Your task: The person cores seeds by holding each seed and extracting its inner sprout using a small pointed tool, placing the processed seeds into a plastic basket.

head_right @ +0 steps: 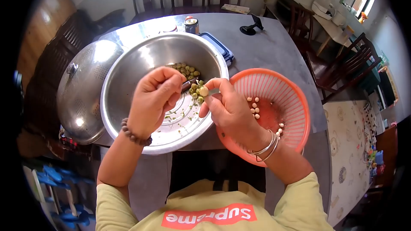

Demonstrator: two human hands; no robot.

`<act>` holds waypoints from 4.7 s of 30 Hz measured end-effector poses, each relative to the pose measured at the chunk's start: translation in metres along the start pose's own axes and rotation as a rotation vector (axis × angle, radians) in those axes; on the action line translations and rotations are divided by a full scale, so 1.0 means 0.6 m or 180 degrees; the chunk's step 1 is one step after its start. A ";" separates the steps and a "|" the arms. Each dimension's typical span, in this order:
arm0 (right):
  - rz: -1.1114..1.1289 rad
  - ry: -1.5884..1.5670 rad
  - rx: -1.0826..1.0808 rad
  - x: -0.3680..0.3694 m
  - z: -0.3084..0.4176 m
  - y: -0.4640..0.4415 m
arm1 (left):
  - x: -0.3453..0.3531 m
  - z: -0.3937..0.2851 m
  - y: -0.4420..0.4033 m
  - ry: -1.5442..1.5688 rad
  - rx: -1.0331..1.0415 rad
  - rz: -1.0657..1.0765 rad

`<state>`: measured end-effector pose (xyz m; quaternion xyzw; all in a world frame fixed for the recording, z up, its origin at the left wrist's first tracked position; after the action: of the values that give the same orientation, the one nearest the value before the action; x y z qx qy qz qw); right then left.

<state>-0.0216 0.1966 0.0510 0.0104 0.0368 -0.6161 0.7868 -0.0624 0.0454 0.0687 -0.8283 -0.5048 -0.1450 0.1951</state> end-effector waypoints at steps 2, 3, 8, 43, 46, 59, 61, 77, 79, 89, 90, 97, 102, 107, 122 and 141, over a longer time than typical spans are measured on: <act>-0.0353 0.0697 -0.0399 -0.002 -0.002 0.000 | -0.016 0.032 -0.005 -0.0273 -0.0244 -0.0120; -0.0459 0.1233 -0.0684 -0.007 -0.003 -0.001 | -0.020 0.044 -0.004 -0.0262 -0.0340 -0.0130; -0.0655 0.1937 -0.1090 -0.005 -0.005 -0.002 | -0.019 0.068 -0.001 -0.0102 -0.0528 -0.0072; -0.0404 0.1123 -0.0447 0.000 -0.002 -0.005 | -0.036 0.092 -0.002 0.0141 -0.0924 0.0044; -0.0422 0.1235 -0.0696 -0.002 -0.013 -0.009 | -0.024 0.084 -0.002 0.0029 -0.0859 0.0210; -0.0274 0.1693 -0.0614 0.010 0.007 -0.008 | -0.031 0.080 -0.001 0.0213 -0.0462 0.0092; -0.0200 0.1740 -0.0529 0.008 0.003 -0.007 | -0.033 0.076 -0.003 0.0295 -0.0416 0.0063; 0.0335 0.1749 -0.0654 -0.004 0.016 0.011 | -0.026 0.068 0.002 0.0056 -0.0245 0.0484; 0.0328 0.1843 -0.0653 -0.003 0.009 0.011 | -0.024 0.066 0.003 -0.0097 -0.0163 0.0503; 0.0118 0.1978 -0.1191 0.003 0.005 0.003 | -0.024 0.064 0.004 -0.0275 -0.0093 0.0437; 0.0133 0.2008 -0.1198 0.003 0.007 0.004 | -0.026 0.064 0.005 0.0005 -0.0184 0.0385; 0.0299 0.2162 -0.0904 -0.002 0.018 0.009 | -0.031 0.065 0.001 -0.0615 -0.0020 0.0457; 0.0287 0.2468 -0.0880 -0.004 0.011 0.010 | -0.026 0.061 0.004 -0.1494 0.0263 0.0585; 0.0151 0.2205 -0.1160 0.004 0.002 0.006 | -0.019 0.064 0.003 -0.1538 0.0456 0.0621; 0.0286 0.2226 -0.0739 -0.006 0.007 0.012 | -0.032 0.069 0.000 -0.1288 0.0185 0.0577; 0.0173 0.2161 -0.0858 -0.010 0.009 0.019 | -0.020 0.068 0.004 -0.1121 -0.0266 0.0524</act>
<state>-0.0117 0.2047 0.0567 0.1114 0.3764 -0.5460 0.7401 -0.0637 0.0543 0.0268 -0.8867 -0.4552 -0.0023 0.0804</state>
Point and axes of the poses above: each hand's wrist, its own y-axis away from the middle knuckle, its own x-axis out of the palm, z = x × y, the point moved 4 cm from there along -y, towards the middle knuckle, and after that the axes turned 7 degrees about y, right-handed, at the moved point
